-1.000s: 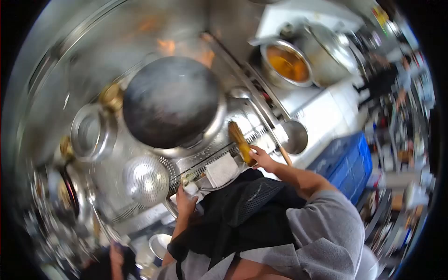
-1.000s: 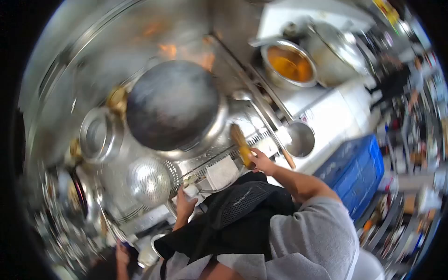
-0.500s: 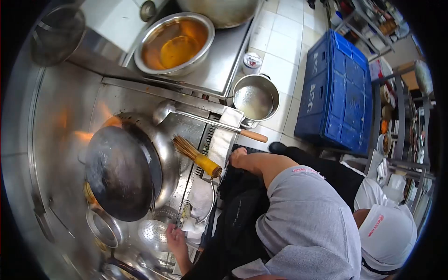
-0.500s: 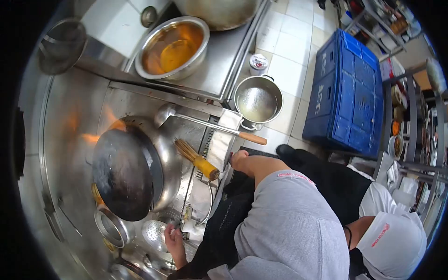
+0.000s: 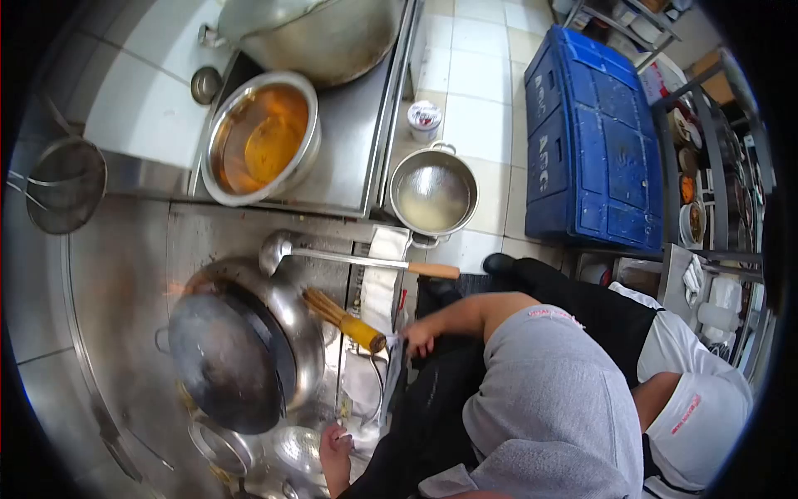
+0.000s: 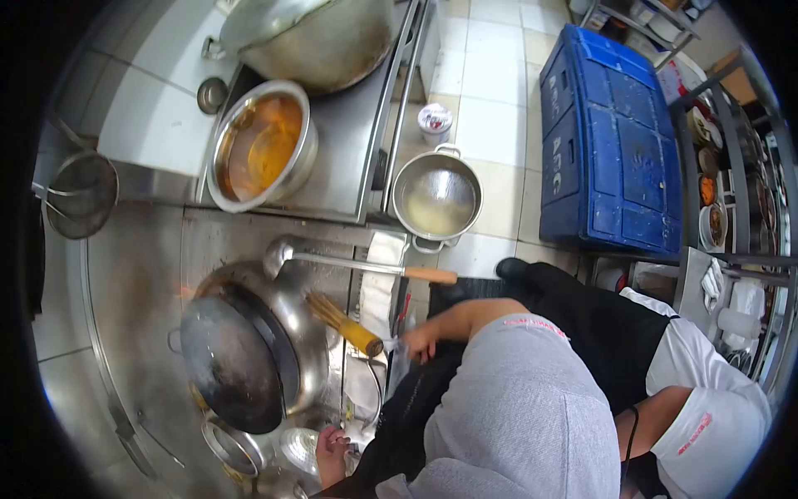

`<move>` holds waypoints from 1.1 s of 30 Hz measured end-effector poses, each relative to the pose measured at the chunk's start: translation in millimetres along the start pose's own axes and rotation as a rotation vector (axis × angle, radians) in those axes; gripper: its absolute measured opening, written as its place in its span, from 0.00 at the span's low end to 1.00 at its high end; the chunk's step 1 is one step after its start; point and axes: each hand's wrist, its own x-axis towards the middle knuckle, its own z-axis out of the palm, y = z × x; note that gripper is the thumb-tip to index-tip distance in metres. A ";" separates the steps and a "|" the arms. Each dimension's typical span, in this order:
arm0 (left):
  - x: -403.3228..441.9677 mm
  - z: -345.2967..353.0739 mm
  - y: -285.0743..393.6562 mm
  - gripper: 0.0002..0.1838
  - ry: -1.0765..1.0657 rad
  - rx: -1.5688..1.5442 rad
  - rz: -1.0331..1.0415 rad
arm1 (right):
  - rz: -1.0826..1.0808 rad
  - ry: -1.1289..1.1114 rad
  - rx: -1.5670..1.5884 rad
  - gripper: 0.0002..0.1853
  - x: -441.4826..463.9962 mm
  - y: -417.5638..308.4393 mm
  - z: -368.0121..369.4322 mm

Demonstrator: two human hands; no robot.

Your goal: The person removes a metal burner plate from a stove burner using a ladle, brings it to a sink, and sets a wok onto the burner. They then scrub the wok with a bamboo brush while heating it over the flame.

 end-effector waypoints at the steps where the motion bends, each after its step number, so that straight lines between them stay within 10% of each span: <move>1: 7.2 3.3 4.1 0.22 -0.007 0.058 0.048 | -0.042 0.003 0.054 0.22 -10.0 -12.7 21.6; 2: 12.5 6.4 10.6 0.22 -0.034 0.060 0.064 | -0.112 0.067 -0.065 0.20 -23.9 -31.6 40.0; 3: 21.7 10.8 17.2 0.22 -0.064 0.059 0.087 | 0.252 0.256 0.029 0.16 -83.2 -130.5 67.9; 11: 62.3 -1.3 44.0 0.22 -0.230 0.197 0.421 | 0.715 0.471 -0.139 0.11 -243.4 -129.4 58.0; 19: 66.6 -24.1 58.4 0.23 -0.254 0.106 0.581 | 0.766 0.563 -0.370 0.07 -281.8 -147.9 118.7; 25: 77.1 12.1 75.0 0.27 -0.508 0.069 0.655 | 0.513 0.475 -0.902 0.11 -211.0 -189.9 74.9; 26: 73.7 29.3 82.5 0.28 -0.556 0.115 0.695 | -0.076 0.453 -0.714 0.10 -222.4 -276.2 114.3; 29: 48.1 77.9 105.2 0.26 -0.678 0.348 0.838 | -0.148 0.529 -0.190 0.16 -214.0 -405.3 176.0; 33: 139.1 119.5 45.7 0.21 -0.956 0.381 0.588 | -0.235 0.758 -0.272 0.22 -223.9 -432.0 167.6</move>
